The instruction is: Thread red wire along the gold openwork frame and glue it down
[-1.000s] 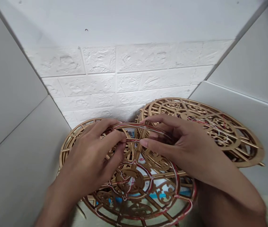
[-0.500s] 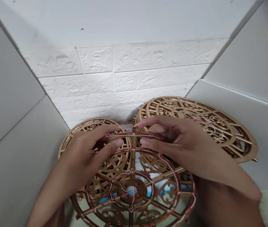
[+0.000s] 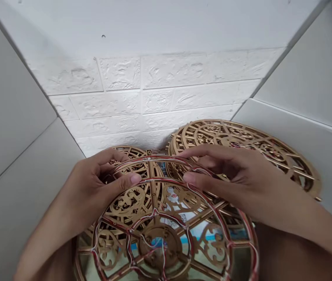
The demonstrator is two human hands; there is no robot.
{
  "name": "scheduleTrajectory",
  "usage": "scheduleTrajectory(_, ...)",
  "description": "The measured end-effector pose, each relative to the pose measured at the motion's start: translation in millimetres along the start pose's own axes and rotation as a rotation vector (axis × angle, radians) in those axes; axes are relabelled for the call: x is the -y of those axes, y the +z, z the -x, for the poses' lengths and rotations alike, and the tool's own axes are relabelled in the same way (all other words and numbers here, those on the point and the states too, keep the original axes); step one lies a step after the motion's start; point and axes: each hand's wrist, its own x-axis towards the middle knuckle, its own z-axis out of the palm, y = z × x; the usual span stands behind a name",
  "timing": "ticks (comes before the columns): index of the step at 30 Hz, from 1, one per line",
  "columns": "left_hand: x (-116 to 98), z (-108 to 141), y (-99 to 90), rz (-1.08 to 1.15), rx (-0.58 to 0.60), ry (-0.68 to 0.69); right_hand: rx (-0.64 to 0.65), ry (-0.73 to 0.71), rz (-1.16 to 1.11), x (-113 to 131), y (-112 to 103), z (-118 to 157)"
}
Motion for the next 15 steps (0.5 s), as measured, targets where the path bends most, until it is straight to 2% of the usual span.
scheduleTrajectory(3,-0.5,2.2,-4.7,0.061,-0.064,-0.099,-0.133,0.014,0.013,-1.4,-5.3,3.2)
scheduleTrajectory(6,1.1,2.5,-8.6,0.076,-0.165,-0.136,-0.246,0.044,-0.058,-1.9,-9.1,4.1)
scheduleTrajectory(9,4.8,0.1,-8.1,0.062,-0.132,-0.095,-0.248,0.061,-0.096,-0.9,-10.1,2.1)
scheduleTrajectory(11,8.3,-1.2,-5.6,-0.023,-0.145,0.025,-0.247,0.075,-0.124,-0.2,-9.3,0.4)
scheduleTrajectory(15,11.0,2.3,1.6,-0.481,-0.357,0.551,-0.243,0.102,-0.147,-0.9,-7.3,-1.1)
